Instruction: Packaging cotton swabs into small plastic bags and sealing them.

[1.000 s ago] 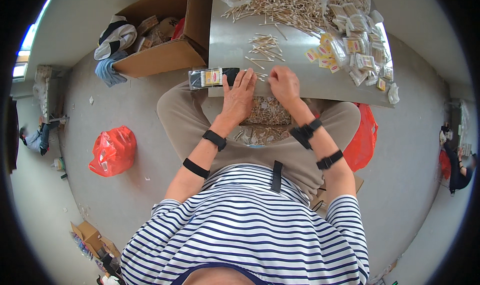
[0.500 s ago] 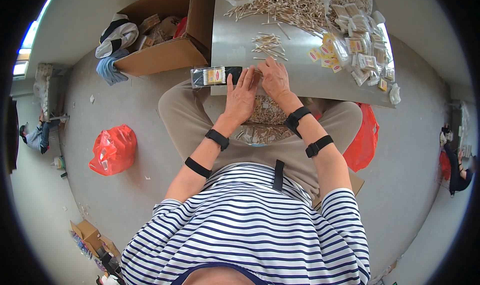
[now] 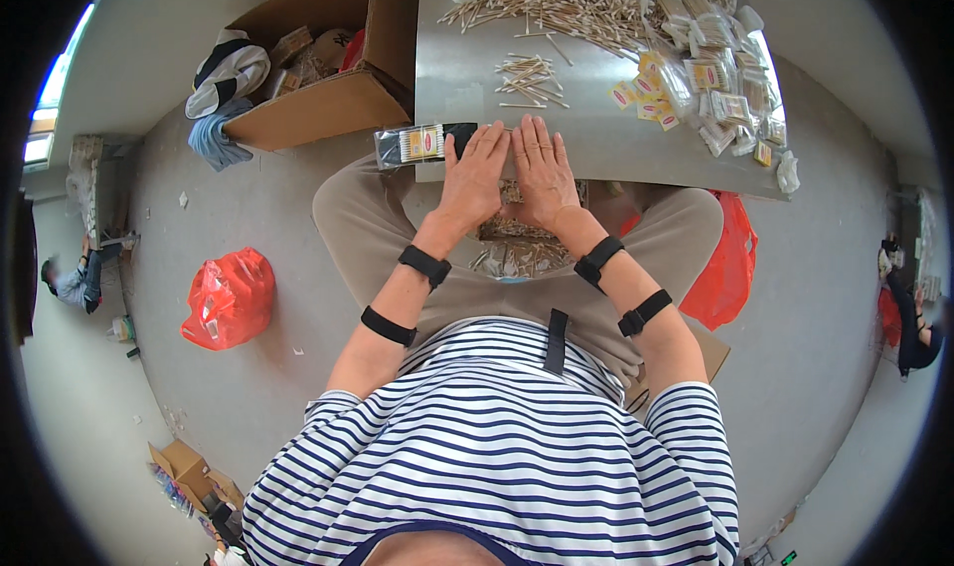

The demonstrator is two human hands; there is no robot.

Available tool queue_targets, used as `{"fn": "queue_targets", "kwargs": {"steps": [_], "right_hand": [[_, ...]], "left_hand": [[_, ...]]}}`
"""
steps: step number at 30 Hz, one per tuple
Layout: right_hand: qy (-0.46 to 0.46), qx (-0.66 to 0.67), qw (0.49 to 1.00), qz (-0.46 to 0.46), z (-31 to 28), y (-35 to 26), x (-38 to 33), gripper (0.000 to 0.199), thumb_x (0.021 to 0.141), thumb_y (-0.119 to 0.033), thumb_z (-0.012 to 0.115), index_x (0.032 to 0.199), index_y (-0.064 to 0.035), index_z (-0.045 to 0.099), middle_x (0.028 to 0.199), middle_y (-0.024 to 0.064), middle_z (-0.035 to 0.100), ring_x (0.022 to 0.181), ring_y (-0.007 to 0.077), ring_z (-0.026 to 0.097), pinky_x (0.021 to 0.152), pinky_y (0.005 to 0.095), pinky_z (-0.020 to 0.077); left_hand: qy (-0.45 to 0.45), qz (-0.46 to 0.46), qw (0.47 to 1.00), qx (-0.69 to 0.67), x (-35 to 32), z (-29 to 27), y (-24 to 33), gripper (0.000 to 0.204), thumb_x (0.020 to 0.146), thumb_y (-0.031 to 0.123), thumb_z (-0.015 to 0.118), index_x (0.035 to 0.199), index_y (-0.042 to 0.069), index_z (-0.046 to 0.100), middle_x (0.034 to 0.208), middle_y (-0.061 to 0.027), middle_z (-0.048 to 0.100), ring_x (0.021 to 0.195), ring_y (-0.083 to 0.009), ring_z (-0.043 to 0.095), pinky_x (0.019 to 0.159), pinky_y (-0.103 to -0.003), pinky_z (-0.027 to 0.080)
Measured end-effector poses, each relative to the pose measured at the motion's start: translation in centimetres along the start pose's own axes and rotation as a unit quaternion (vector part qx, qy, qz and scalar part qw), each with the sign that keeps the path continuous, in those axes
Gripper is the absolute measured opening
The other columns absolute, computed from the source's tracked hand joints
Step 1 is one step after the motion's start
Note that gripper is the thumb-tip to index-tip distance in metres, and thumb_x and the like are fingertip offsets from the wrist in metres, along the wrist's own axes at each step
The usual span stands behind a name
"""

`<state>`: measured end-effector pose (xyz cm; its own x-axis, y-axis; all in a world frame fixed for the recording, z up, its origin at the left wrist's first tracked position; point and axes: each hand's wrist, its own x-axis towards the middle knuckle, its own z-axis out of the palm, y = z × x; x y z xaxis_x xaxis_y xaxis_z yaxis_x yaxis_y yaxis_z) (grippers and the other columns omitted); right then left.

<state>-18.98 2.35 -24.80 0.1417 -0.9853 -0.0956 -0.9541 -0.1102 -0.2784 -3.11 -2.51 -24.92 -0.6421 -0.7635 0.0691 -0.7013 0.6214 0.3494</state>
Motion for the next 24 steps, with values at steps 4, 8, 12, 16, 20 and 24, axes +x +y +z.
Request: {"fn": "queue_targets", "kwargs": {"steps": [4,8,12,16,20,24], "right_hand": [[0.031,0.004,1.000,-0.003,0.7,0.0,-0.2,0.129,0.064,-0.044,0.091,0.160,0.0045,0.018,0.168,0.0238,0.014,0.157,0.0395,0.011,0.127,0.0546,0.0155],[0.035,0.002,0.999,-0.004,0.6,-0.1,-0.2,0.129,0.065,-0.044,0.090,0.160,0.0043,0.017,0.168,0.0237,0.015,0.157,0.0396,0.012,0.127,0.0535,0.0148],[0.036,0.004,0.999,-0.014,0.5,-0.2,-0.1,0.127,0.066,-0.043,0.090,0.160,0.0043,0.018,0.168,0.0235,0.017,0.157,0.0388,0.013,0.128,0.0513,0.0144],[0.042,0.001,0.999,-0.024,0.5,0.1,-0.1,0.126,0.066,-0.043,0.090,0.159,0.0043,0.020,0.167,0.0233,0.018,0.157,0.0383,0.015,0.128,0.0504,0.0146],[0.044,-0.008,0.998,-0.040,0.7,0.1,0.3,0.126,0.065,-0.042,0.090,0.159,0.0043,0.021,0.167,0.0234,0.019,0.157,0.0385,0.017,0.128,0.0500,0.0153],[0.055,0.003,0.997,-0.049,0.8,0.2,0.3,0.126,0.064,-0.041,0.091,0.159,0.0042,0.022,0.167,0.0233,0.019,0.156,0.0388,0.018,0.128,0.0501,0.0166]], "left_hand": [[0.026,-0.031,0.999,-0.001,-0.5,-1.2,-2.3,0.067,0.080,0.007,0.072,0.144,0.002,0.052,0.161,-0.0121,0.036,0.151,-0.0321,0.030,0.120,-0.068,0.014],[0.036,-0.045,0.997,0.041,-1.3,-1.0,-3.1,0.058,0.084,0.008,0.072,0.140,0.002,0.056,0.161,-0.0119,0.035,0.153,-0.0326,0.027,0.121,-0.067,0.010],[0.039,-0.057,0.997,0.033,-1.1,-0.5,-2.7,0.059,0.084,0.008,0.072,0.140,0.003,0.056,0.161,-0.0114,0.034,0.153,-0.0328,0.026,0.121,-0.069,0.009],[0.033,-0.059,0.997,0.030,-0.9,-0.6,-2.4,0.059,0.084,0.010,0.073,0.140,0.004,0.056,0.161,-0.0107,0.034,0.153,-0.0327,0.025,0.119,-0.071,0.009],[0.029,-0.045,0.998,0.033,-1.1,-0.9,-2.4,0.059,0.084,0.011,0.074,0.140,0.005,0.057,0.161,-0.0105,0.035,0.154,-0.0328,0.024,0.119,-0.072,0.009],[0.028,-0.048,0.998,0.006,-1.3,-1.3,-2.3,0.059,0.084,0.011,0.074,0.140,0.006,0.057,0.161,-0.0109,0.035,0.154,-0.0333,0.024,0.119,-0.072,0.009]]}}
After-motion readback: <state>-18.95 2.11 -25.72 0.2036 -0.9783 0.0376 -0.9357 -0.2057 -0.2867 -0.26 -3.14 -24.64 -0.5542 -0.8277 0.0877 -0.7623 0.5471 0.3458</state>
